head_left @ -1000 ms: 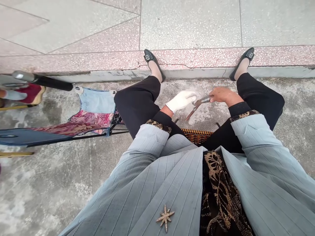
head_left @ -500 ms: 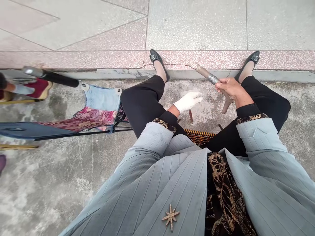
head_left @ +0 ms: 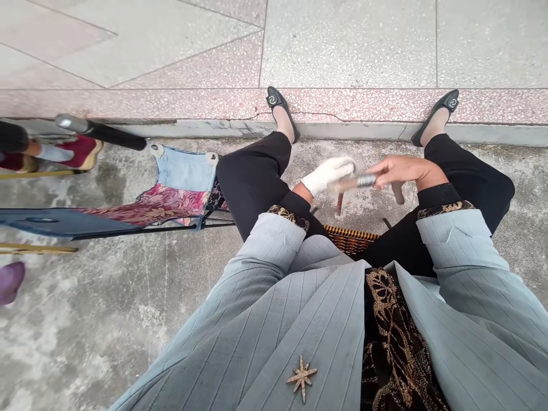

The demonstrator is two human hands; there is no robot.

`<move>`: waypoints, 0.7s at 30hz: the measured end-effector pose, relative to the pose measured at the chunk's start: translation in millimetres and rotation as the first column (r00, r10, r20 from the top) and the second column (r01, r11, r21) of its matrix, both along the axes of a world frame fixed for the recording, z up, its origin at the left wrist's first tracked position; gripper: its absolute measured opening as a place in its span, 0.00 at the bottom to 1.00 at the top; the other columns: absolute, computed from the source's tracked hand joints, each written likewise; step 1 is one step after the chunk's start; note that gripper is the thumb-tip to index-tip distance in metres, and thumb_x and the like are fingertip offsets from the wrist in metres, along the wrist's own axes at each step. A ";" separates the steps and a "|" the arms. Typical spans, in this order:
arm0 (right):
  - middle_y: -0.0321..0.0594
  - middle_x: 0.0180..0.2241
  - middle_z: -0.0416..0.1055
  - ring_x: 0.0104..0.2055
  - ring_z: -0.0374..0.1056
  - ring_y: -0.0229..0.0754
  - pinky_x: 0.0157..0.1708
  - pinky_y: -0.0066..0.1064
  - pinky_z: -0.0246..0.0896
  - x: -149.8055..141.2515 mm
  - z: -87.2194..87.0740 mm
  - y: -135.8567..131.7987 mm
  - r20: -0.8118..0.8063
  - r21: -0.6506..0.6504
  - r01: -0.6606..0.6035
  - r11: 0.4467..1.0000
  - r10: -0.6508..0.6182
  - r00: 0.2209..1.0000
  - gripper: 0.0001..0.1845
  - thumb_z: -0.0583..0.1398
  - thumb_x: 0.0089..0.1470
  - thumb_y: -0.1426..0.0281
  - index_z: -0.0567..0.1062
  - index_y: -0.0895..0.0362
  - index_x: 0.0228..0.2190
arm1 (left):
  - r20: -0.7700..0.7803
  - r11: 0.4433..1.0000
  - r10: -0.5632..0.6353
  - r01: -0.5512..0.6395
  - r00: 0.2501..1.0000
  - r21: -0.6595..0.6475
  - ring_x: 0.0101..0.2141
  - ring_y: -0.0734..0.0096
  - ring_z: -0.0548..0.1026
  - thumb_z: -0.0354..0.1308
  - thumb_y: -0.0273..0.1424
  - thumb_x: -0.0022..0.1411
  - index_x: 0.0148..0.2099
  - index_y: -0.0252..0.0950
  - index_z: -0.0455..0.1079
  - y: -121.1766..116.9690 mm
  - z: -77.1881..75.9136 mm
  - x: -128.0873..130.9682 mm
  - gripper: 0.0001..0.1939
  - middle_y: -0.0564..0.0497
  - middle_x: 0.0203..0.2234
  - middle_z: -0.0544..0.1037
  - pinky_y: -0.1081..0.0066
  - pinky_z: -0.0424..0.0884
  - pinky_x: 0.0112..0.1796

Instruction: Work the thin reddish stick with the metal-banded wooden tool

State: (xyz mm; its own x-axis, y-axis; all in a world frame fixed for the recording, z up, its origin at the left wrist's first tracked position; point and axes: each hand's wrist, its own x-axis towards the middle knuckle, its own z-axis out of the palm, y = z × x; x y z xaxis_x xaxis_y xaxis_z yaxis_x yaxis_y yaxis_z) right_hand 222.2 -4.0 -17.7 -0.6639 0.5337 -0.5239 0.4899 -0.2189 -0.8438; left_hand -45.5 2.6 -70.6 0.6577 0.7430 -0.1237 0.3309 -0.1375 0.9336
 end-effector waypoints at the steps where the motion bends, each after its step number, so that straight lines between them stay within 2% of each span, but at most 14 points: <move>1: 0.36 0.31 0.76 0.31 0.69 0.40 0.29 0.30 0.67 2.2 3.2 0.2 -0.095 0.024 0.176 0.984 -0.173 0.980 0.25 0.75 0.45 0.54 0.86 0.53 0.43 | 0.084 0.997 0.060 -0.055 0.995 -0.053 0.30 0.71 0.70 0.52 0.46 0.74 0.42 0.35 0.72 -0.7 -0.4 0.5 0.19 0.52 0.27 0.73 0.71 0.68 0.36; 2: 0.37 0.31 0.75 0.31 0.68 0.40 0.28 0.30 0.67 4.4 4.8 1.3 -0.177 0.052 0.354 0.934 -0.340 0.924 0.26 0.76 0.44 0.52 0.85 0.54 0.41 | 0.133 0.991 0.109 -0.097 0.985 -0.096 0.27 0.72 0.68 0.51 0.49 0.75 0.42 0.36 0.71 -1.8 -0.8 1.1 0.21 0.54 0.25 0.70 0.71 0.66 0.33; 3: 0.37 0.31 0.75 0.30 0.67 0.39 0.28 0.30 0.67 6.5 4.5 3.1 -0.247 0.078 0.506 0.859 -0.475 0.845 0.25 0.76 0.44 0.51 0.84 0.55 0.38 | 0.141 0.985 0.137 -0.121 0.981 -0.119 0.25 0.72 0.66 0.50 0.51 0.75 0.41 0.36 0.70 -3.2 -1.2 2.0 0.23 0.55 0.24 0.68 0.71 0.64 0.32; 5: 0.39 0.30 0.74 0.30 0.66 0.40 0.30 0.32 0.70 10.2 -1.5 8.2 -0.329 0.121 0.696 0.708 -0.633 0.701 0.24 0.76 0.45 0.49 0.80 0.54 0.33 | 0.057 0.989 0.111 -0.105 0.992 -0.100 0.24 0.73 0.64 0.51 0.52 0.75 0.37 0.37 0.68 -6.5 -1.6 4.2 0.24 0.55 0.22 0.66 0.71 0.63 0.31; 7: 0.40 0.30 0.73 0.29 0.66 0.41 0.32 0.35 0.72 12.1 -12.0 13.4 -0.306 0.161 0.777 0.609 -0.718 0.626 0.23 0.74 0.49 0.48 0.78 0.53 0.31 | -0.073 0.999 0.003 -0.006 0.997 -0.044 0.25 0.73 0.64 0.53 0.48 0.74 0.32 0.37 0.67 -9.7 -1.1 7.7 0.23 0.54 0.23 0.67 0.70 0.62 0.32; 9: 0.41 0.30 0.72 0.29 0.66 0.42 0.33 0.36 0.72 11.1 -22.5 16.8 -0.180 0.234 0.791 0.565 -0.775 0.606 0.20 0.71 0.54 0.51 0.77 0.54 0.33 | -0.157 0.991 -0.130 0.129 0.979 -0.015 0.27 0.72 0.66 0.53 0.44 0.73 0.30 0.36 0.66 -12.6 0.5 12.0 0.21 0.54 0.23 0.69 0.69 0.63 0.35; 10: 0.41 0.30 0.73 0.30 0.67 0.43 0.34 0.37 0.72 9.2 -26.5 17.5 -0.086 0.296 0.765 0.572 -0.782 0.617 0.18 0.69 0.56 0.53 0.78 0.54 0.35 | -0.179 0.981 -0.194 0.195 0.965 -0.013 0.28 0.71 0.67 0.53 0.42 0.73 0.30 0.36 0.67 -13.8 1.8 14.1 0.20 0.53 0.24 0.70 0.70 0.64 0.36; 12: 0.44 0.33 0.76 0.35 0.71 0.47 0.39 0.40 0.72 2.8 -31.0 17.1 0.153 0.466 0.611 0.641 -0.738 0.657 0.14 0.66 0.60 0.59 0.80 0.57 0.39 | -0.213 0.956 -0.288 0.293 0.934 -0.007 0.29 0.71 0.68 0.53 0.40 0.71 0.31 0.36 0.69 -15.6 5.0 17.0 0.18 0.53 0.25 0.71 0.70 0.64 0.36; 14: 0.48 0.38 0.79 0.42 0.75 0.54 0.45 0.42 0.71 -5.7 -31.6 15.3 0.424 0.586 0.322 0.744 -0.620 0.660 0.13 0.64 0.62 0.63 0.82 0.58 0.43 | -0.249 0.941 -0.326 0.339 0.912 0.012 0.29 0.71 0.68 0.53 0.39 0.69 0.30 0.36 0.69 -16.2 8.8 17.0 0.16 0.53 0.24 0.71 0.70 0.63 0.36; 15: 0.50 0.42 0.81 0.46 0.75 0.57 0.47 0.43 0.70 -9.9 -31.1 14.2 0.546 0.589 0.171 0.790 -0.544 0.637 0.13 0.64 0.63 0.64 0.83 0.58 0.45 | -0.265 0.940 -0.322 0.341 0.909 0.025 0.29 0.70 0.68 0.53 0.38 0.69 0.30 0.36 0.68 -15.8 10.8 15.7 0.16 0.53 0.24 0.71 0.70 0.63 0.36; 16: 0.52 0.46 0.81 0.49 0.76 0.59 0.48 0.43 0.69 -13.6 -30.4 13.3 0.644 0.559 0.039 0.828 -0.463 0.609 0.14 0.64 0.63 0.65 0.84 0.57 0.46 | -0.275 0.944 -0.307 0.329 0.911 0.035 0.29 0.70 0.68 0.53 0.38 0.69 0.30 0.36 0.68 -14.9 12.9 13.6 0.16 0.53 0.24 0.71 0.70 0.63 0.36; 18: 0.52 0.49 0.81 0.51 0.76 0.60 0.48 0.43 0.69 -18.3 -28.4 11.6 0.761 0.444 -0.146 0.884 -0.285 0.583 0.15 0.64 0.63 0.65 0.85 0.55 0.49 | -0.275 0.960 -0.251 0.276 0.928 0.056 0.30 0.70 0.69 0.52 0.39 0.68 0.31 0.36 0.70 -11.5 17.3 7.2 0.15 0.52 0.26 0.73 0.69 0.63 0.36; 19: 0.51 0.48 0.82 0.50 0.76 0.59 0.47 0.42 0.69 -18.8 -27.0 10.8 0.776 0.378 -0.205 0.903 -0.189 0.601 0.15 0.65 0.62 0.66 0.85 0.55 0.49 | -0.269 0.969 -0.212 0.239 0.940 0.071 0.30 0.69 0.70 0.52 0.39 0.68 0.32 0.35 0.71 -9.0 19.5 3.5 0.15 0.52 0.27 0.74 0.69 0.64 0.37; 21: 0.46 0.41 0.83 0.45 0.77 0.54 0.45 0.39 0.68 -16.3 -21.8 8.6 0.711 0.260 -0.271 0.927 0.006 0.703 0.14 0.68 0.59 0.68 0.87 0.53 0.46 | -0.250 0.985 -0.111 0.139 0.962 0.100 0.32 0.69 0.71 0.52 0.38 0.67 0.34 0.35 0.72 -3.2 23.4 -3.9 0.15 0.51 0.28 0.75 0.69 0.65 0.39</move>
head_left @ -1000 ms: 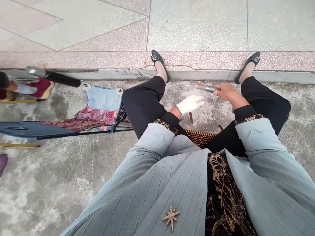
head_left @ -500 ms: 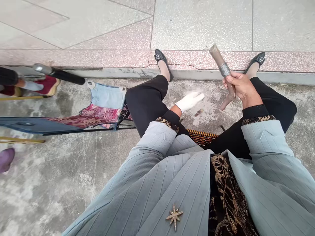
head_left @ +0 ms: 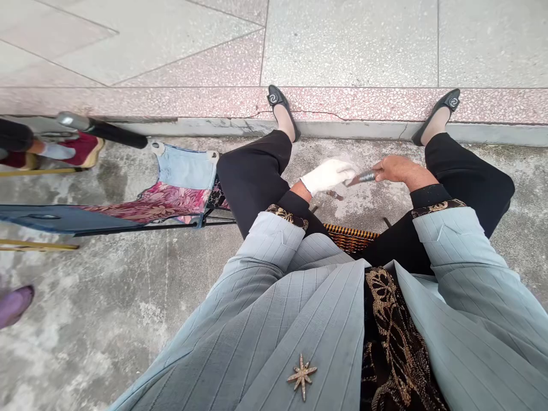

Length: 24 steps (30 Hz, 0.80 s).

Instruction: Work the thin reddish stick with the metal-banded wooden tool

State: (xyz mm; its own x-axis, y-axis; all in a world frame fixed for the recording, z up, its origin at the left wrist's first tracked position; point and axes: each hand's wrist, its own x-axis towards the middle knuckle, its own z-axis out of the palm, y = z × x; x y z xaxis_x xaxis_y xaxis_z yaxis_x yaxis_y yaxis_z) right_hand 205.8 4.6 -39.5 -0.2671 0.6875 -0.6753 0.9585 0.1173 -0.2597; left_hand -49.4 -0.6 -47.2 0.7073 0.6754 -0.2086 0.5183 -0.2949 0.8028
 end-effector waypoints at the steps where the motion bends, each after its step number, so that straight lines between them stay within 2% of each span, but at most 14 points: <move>1: 0.42 0.37 0.82 0.42 0.77 0.51 0.45 0.38 0.69 2.7 4.2 -1.5 -0.107 -0.092 -0.039 0.995 0.029 0.994 0.13 0.69 0.56 0.68 0.88 0.52 0.45 | 0.010 0.998 0.061 -0.061 0.998 0.011 0.33 0.68 0.71 0.52 0.38 0.67 0.34 0.35 0.72 2.8 1.4 -2.9 0.14 0.51 0.29 0.76 0.69 0.66 0.40; 2: 0.39 0.34 0.81 0.39 0.76 0.49 0.43 0.37 0.69 6.1 9.4 -3.3 -0.235 -0.176 -0.066 0.982 0.023 0.972 0.14 0.71 0.54 0.66 0.88 0.51 0.44 | 0.021 0.993 0.117 -0.118 0.993 0.018 0.33 0.68 0.71 0.51 0.37 0.66 0.33 0.35 0.71 5.2 2.2 -5.0 0.13 0.51 0.29 0.76 0.68 0.66 0.40; 4: 0.36 0.31 0.79 0.36 0.74 0.47 0.40 0.38 0.71 13.6 22.1 -7.2 -0.484 -0.284 -0.048 0.958 -0.100 0.869 0.19 0.73 0.50 0.59 0.88 0.49 0.44 | 0.054 0.976 0.217 -0.217 0.975 0.001 0.32 0.69 0.70 0.51 0.36 0.66 0.31 0.36 0.68 7.7 1.8 -6.2 0.12 0.50 0.28 0.74 0.68 0.67 0.39; 7: 0.38 0.32 0.76 0.35 0.71 0.47 0.35 0.40 0.72 22.9 37.7 -10.1 -0.737 -0.254 0.232 0.939 -0.343 0.582 0.27 0.74 0.46 0.49 0.86 0.52 0.43 | 0.114 0.950 0.299 -0.285 0.947 -0.124 0.27 0.71 0.66 0.50 0.38 0.68 0.32 0.37 0.65 5.1 -3.5 -2.0 0.14 0.51 0.26 0.71 0.69 0.65 0.33; 10: 0.40 0.34 0.74 0.36 0.70 0.45 0.38 0.39 0.71 28.2 37.0 -5.9 -0.864 -0.167 0.553 0.817 -0.391 0.318 0.26 0.73 0.48 0.46 0.79 0.53 0.37 | 0.095 0.954 0.229 -0.204 0.969 -0.218 0.26 0.71 0.66 0.51 0.43 0.70 0.34 0.37 0.67 -2.2 -9.6 4.9 0.17 0.51 0.25 0.71 0.70 0.65 0.30; 12: 0.40 0.35 0.72 0.34 0.68 0.42 0.40 0.38 0.71 29.8 27.0 -0.2 -0.888 -0.174 0.668 0.724 -0.409 0.212 0.24 0.70 0.52 0.47 0.75 0.53 0.36 | 0.053 0.972 0.100 -0.086 0.994 -0.219 0.27 0.70 0.70 0.53 0.44 0.69 0.33 0.36 0.69 -7.3 -10.9 9.6 0.18 0.50 0.26 0.73 0.70 0.67 0.31; 13: 0.40 0.34 0.71 0.33 0.66 0.41 0.40 0.38 0.70 30.1 20.5 2.8 -0.880 -0.183 0.706 0.684 -0.435 0.193 0.22 0.69 0.54 0.48 0.74 0.53 0.36 | 0.042 0.975 0.039 -0.029 0.998 -0.220 0.28 0.70 0.71 0.53 0.44 0.69 0.34 0.36 0.70 -9.7 -10.6 11.9 0.18 0.50 0.27 0.75 0.70 0.68 0.31; 14: 0.40 0.33 0.70 0.32 0.65 0.41 0.39 0.38 0.70 30.1 13.7 5.6 -0.859 -0.175 0.739 0.650 -0.468 0.209 0.21 0.68 0.55 0.49 0.74 0.53 0.35 | 0.038 0.976 -0.013 0.021 0.999 -0.219 0.29 0.70 0.73 0.53 0.43 0.69 0.34 0.36 0.72 -11.9 -9.7 14.2 0.18 0.50 0.28 0.76 0.69 0.69 0.33; 15: 0.40 0.32 0.70 0.32 0.65 0.42 0.38 0.38 0.69 29.8 7.5 8.0 -0.824 -0.136 0.768 0.625 -0.502 0.262 0.20 0.67 0.57 0.50 0.74 0.53 0.35 | 0.039 0.975 -0.053 0.060 0.998 -0.214 0.29 0.69 0.74 0.53 0.42 0.69 0.35 0.36 0.73 -13.8 -8.4 16.4 0.17 0.50 0.29 0.77 0.69 0.71 0.34; 17: 0.41 0.30 0.70 0.33 0.67 0.45 0.39 0.40 0.69 27.7 -2.2 10.8 -0.700 0.032 0.783 0.622 -0.545 0.462 0.17 0.66 0.60 0.53 0.76 0.55 0.37 | 0.040 0.979 -0.072 0.079 0.997 -0.186 0.30 0.68 0.75 0.56 0.40 0.67 0.37 0.36 0.77 -16.6 -5.9 20.3 0.14 0.50 0.30 0.79 0.68 0.72 0.36; 19: 0.45 0.32 0.73 0.38 0.71 0.52 0.43 0.43 0.69 23.9 -7.1 11.0 -0.484 0.243 0.677 0.694 -0.518 0.705 0.15 0.65 0.61 0.58 0.80 0.58 0.41 | 0.020 0.989 -0.044 0.046 0.999 -0.138 0.32 0.67 0.77 0.60 0.39 0.65 0.36 0.37 0.78 -17.7 -4.2 22.8 0.12 0.51 0.28 0.79 0.68 0.72 0.38; 21: 0.51 0.38 0.78 0.45 0.74 0.58 0.46 0.45 0.68 18.9 -8.9 9.5 -0.212 0.361 0.481 0.799 -0.431 0.877 0.14 0.66 0.61 0.63 0.82 0.59 0.44 | -0.003 0.994 -0.012 0.012 1.000 -0.110 0.34 0.66 0.78 0.61 0.38 0.64 0.34 0.38 0.79 -16.4 -3.2 22.6 0.11 0.52 0.28 0.78 0.67 0.73 0.40; 22: 0.53 0.41 0.79 0.47 0.74 0.60 0.46 0.45 0.67 16.4 -9.5 8.6 -0.089 0.372 0.379 0.847 -0.374 0.923 0.14 0.66 0.61 0.64 0.83 0.58 0.45 | -0.012 0.995 0.000 -0.001 1.000 -0.101 0.35 0.66 0.78 0.61 0.38 0.64 0.34 0.38 0.78 -14.9 -2.6 21.3 0.11 0.52 0.28 0.78 0.67 0.73 0.41; 24: 0.54 0.44 0.81 0.47 0.75 0.59 0.44 0.42 0.67 12.4 -10.5 7.0 0.073 0.301 0.208 0.931 -0.240 0.968 0.13 0.66 0.59 0.66 0.85 0.56 0.45 | -0.014 0.997 0.028 -0.028 1.000 -0.070 0.36 0.66 0.78 0.59 0.37 0.65 0.33 0.38 0.78 -10.5 -0.5 16.3 0.11 0.53 0.29 0.79 0.67 0.73 0.42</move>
State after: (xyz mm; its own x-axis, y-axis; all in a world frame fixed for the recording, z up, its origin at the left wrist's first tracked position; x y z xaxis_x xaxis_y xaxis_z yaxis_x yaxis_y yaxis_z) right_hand 218.2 11.6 -49.9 -0.0209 0.8903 -0.4549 0.9887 -0.0492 -0.1417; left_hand -33.1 -11.2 -47.7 0.6852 0.6782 -0.2655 0.5362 -0.2231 0.8141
